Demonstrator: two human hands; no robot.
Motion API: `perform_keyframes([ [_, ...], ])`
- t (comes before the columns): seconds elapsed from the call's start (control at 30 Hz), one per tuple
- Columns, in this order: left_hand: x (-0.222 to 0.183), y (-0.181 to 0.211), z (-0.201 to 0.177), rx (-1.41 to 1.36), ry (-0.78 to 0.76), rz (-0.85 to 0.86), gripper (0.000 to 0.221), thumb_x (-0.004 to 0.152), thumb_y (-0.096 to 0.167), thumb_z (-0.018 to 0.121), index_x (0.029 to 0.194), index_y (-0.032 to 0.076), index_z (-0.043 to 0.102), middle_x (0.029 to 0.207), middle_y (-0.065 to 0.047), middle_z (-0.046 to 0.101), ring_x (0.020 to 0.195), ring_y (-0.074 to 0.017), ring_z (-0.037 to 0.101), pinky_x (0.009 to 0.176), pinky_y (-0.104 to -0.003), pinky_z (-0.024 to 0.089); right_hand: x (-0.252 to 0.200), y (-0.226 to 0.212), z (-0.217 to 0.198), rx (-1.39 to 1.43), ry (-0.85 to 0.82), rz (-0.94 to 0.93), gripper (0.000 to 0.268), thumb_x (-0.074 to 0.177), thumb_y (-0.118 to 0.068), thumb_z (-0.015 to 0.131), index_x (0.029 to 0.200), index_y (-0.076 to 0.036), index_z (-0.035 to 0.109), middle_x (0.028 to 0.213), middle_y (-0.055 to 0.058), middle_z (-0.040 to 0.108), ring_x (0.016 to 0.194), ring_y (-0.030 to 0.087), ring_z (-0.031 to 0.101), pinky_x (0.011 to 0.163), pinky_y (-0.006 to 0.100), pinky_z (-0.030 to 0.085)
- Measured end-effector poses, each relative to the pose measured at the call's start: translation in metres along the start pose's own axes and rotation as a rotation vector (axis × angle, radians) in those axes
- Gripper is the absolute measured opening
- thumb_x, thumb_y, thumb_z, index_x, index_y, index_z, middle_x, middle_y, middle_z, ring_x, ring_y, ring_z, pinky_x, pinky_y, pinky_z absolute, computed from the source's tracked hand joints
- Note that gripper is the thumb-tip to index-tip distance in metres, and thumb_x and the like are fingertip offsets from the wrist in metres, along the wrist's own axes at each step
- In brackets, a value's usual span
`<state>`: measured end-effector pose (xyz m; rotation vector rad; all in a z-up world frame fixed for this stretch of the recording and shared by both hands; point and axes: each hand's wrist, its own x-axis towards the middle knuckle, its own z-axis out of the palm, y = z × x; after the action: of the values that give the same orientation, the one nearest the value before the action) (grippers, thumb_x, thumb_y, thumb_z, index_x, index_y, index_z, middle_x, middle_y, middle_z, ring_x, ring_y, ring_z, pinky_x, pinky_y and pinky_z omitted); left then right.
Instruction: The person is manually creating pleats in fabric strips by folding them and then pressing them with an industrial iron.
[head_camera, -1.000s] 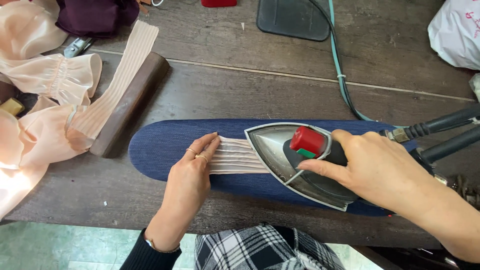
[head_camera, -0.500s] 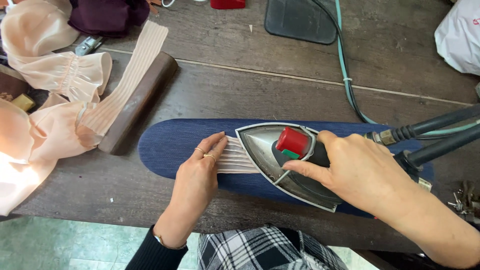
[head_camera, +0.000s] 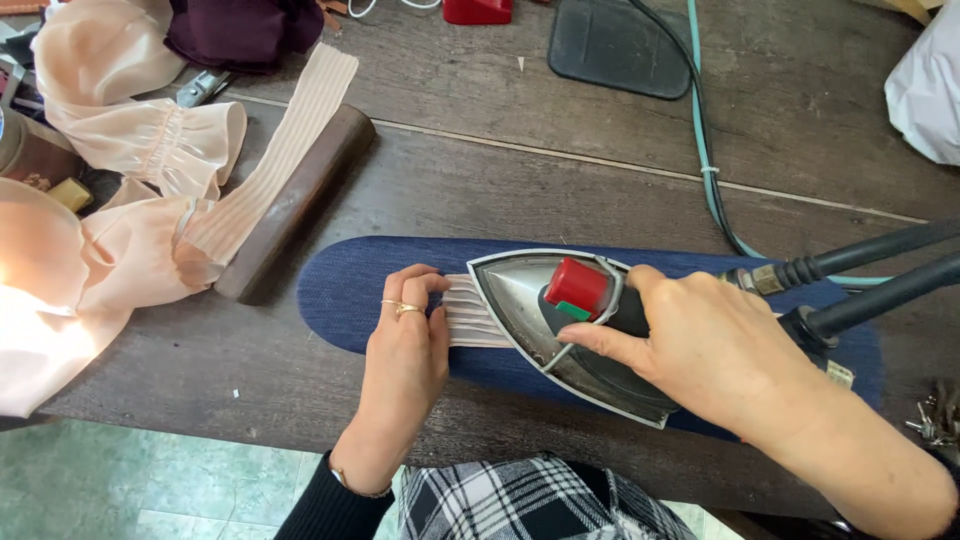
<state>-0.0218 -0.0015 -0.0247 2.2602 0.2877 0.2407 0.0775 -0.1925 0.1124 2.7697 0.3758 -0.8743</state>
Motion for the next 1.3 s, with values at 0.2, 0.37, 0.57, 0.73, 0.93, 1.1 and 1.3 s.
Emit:
perform_keyframes([
  [0.2, -0.004, -0.004, 0.003, -0.014, 0.05, 0.008, 0.019, 0.087, -0.002, 0.049, 0.104, 0.007, 0.047, 0.117, -0.011, 0.048, 0.096, -0.0278, 0.058, 0.064, -0.041, 0.054, 0.0, -0.015, -0.003, -0.007, 0.006, -0.036, 0.073, 0.077, -0.083, 0.051, 0.097, -0.013, 0.058, 0.077, 0.014, 0.071, 0.083, 0.042, 0.065, 0.071, 0.048, 0.051],
  [0.37, -0.008, -0.001, 0.0, -0.034, 0.101, -0.056, 0.009, 0.09, 0.003, 0.051, 0.095, 0.009, 0.047, 0.108, -0.008, 0.05, 0.094, -0.0253, 0.056, 0.063, -0.041, 0.051, 0.001, -0.022, -0.002, -0.009, 0.034, -0.072, 0.073, 0.077, -0.084, 0.051, 0.099, -0.015, 0.058, 0.081, 0.016, 0.071, 0.085, 0.045, 0.065, 0.072, 0.052, 0.051],
  [0.57, -0.011, -0.006, -0.005, -0.1, 0.185, 0.03, 0.011, 0.087, -0.005, 0.052, 0.088, 0.006, 0.05, 0.1, -0.01, 0.052, 0.078, -0.0197, 0.051, 0.068, -0.03, 0.043, 0.001, -0.026, -0.004, 0.005, 0.019, -0.063, 0.073, 0.076, -0.083, 0.051, 0.1, -0.014, 0.057, 0.083, 0.016, 0.07, 0.088, 0.044, 0.064, 0.075, 0.052, 0.051],
  [0.73, -0.023, -0.003, -0.016, -0.112, 0.269, 0.054, 0.011, 0.088, -0.003, 0.057, 0.088, 0.007, 0.052, 0.094, -0.008, 0.053, 0.06, -0.0131, 0.046, 0.056, -0.027, 0.04, 0.002, -0.029, -0.001, -0.011, 0.056, -0.096, 0.075, 0.077, -0.085, 0.05, 0.097, -0.013, 0.057, 0.079, 0.016, 0.07, 0.084, 0.044, 0.065, 0.073, 0.051, 0.051],
  [0.93, -0.038, -0.011, -0.01, 0.03, 0.246, 0.144, 0.01, 0.086, 0.008, 0.065, 0.096, 0.01, 0.066, 0.098, -0.008, 0.055, 0.084, -0.0212, 0.061, 0.07, -0.032, 0.052, 0.001, -0.039, -0.001, -0.024, 0.067, -0.128, 0.076, 0.078, -0.085, 0.052, 0.096, -0.011, 0.055, 0.074, 0.014, 0.069, 0.078, 0.043, 0.066, 0.066, 0.05, 0.052],
  [1.1, -0.042, -0.017, -0.018, 0.001, 0.285, 0.136, 0.009, 0.087, 0.007, 0.063, 0.095, 0.005, 0.068, 0.097, -0.01, 0.056, 0.084, -0.0219, 0.061, 0.074, -0.031, 0.051, 0.002, -0.047, 0.001, -0.031, 0.096, -0.145, 0.078, 0.077, -0.086, 0.052, 0.097, -0.011, 0.056, 0.078, 0.017, 0.07, 0.08, 0.046, 0.066, 0.068, 0.054, 0.052],
  [1.3, -0.046, -0.029, -0.04, -0.026, 0.459, 0.076, 0.009, 0.089, -0.002, 0.063, 0.094, 0.005, 0.066, 0.093, -0.011, 0.058, 0.066, -0.0135, 0.052, 0.061, -0.024, 0.047, -0.001, -0.061, -0.005, -0.041, 0.098, -0.178, 0.077, 0.08, -0.086, 0.051, 0.097, -0.011, 0.057, 0.082, 0.018, 0.07, 0.081, 0.047, 0.066, 0.069, 0.055, 0.051],
])
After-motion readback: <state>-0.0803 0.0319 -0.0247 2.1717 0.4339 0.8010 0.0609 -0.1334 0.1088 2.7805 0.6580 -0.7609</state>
